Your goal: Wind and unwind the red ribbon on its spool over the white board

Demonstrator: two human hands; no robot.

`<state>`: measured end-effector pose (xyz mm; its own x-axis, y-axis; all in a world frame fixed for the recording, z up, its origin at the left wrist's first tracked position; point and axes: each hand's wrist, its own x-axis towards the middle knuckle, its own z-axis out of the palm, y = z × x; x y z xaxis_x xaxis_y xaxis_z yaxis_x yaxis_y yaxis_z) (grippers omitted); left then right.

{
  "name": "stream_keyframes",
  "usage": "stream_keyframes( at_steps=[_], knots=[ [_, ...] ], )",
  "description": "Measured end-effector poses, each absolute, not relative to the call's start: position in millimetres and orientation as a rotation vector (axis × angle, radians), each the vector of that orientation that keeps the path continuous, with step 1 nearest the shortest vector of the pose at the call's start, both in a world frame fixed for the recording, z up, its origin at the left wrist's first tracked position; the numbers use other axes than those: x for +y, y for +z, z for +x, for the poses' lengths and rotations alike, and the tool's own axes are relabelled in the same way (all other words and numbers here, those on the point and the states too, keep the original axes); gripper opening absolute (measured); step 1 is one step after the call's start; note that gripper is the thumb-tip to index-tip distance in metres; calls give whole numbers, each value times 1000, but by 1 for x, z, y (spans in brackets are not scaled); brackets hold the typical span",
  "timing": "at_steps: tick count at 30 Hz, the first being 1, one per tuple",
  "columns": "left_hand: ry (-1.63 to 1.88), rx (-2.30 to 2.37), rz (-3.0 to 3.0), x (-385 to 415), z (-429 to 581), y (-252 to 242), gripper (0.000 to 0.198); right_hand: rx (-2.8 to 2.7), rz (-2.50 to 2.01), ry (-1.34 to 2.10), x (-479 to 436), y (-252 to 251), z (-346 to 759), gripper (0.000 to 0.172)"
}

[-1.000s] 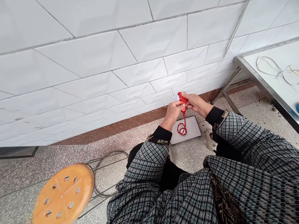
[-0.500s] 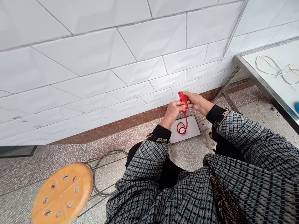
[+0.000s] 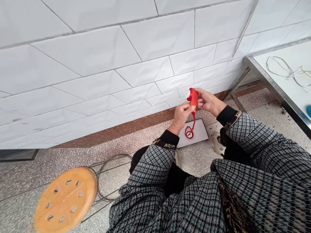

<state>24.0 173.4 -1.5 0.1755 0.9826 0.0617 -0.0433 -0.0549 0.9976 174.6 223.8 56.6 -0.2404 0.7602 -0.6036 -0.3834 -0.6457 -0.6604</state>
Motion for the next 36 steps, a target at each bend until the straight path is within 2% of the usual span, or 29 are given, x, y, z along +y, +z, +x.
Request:
stream_keyframes(
  at_steps=[4, 8, 18, 28, 33, 34, 36],
  knots=[
    [1222, 1023, 1298, 171, 23, -2, 49, -300, -1161, 2009, 219, 65, 180, 34],
    [1153, 1061, 1203, 168, 25, -6, 55, -231, -1157, 2061, 211, 73, 181, 31],
    [1093, 1051, 1201, 167, 21, -2, 65, -278, -1188, 2025, 205, 77, 183, 29],
    [1123, 1227, 1418, 164, 14, 1, 48, -241, -1201, 1989, 204, 75, 184, 30],
    [1076, 1183, 1240, 168, 10, -8, 22, -260, -1228, 2064, 200, 77, 184, 25],
    [1069, 1178, 1224, 168, 8, -7, 24, -272, -1236, 2084, 199, 78, 185, 23],
    [1058, 1185, 1246, 169, 2, -3, 47, -287, -1258, 2113, 198, 78, 186, 20]
  ],
)
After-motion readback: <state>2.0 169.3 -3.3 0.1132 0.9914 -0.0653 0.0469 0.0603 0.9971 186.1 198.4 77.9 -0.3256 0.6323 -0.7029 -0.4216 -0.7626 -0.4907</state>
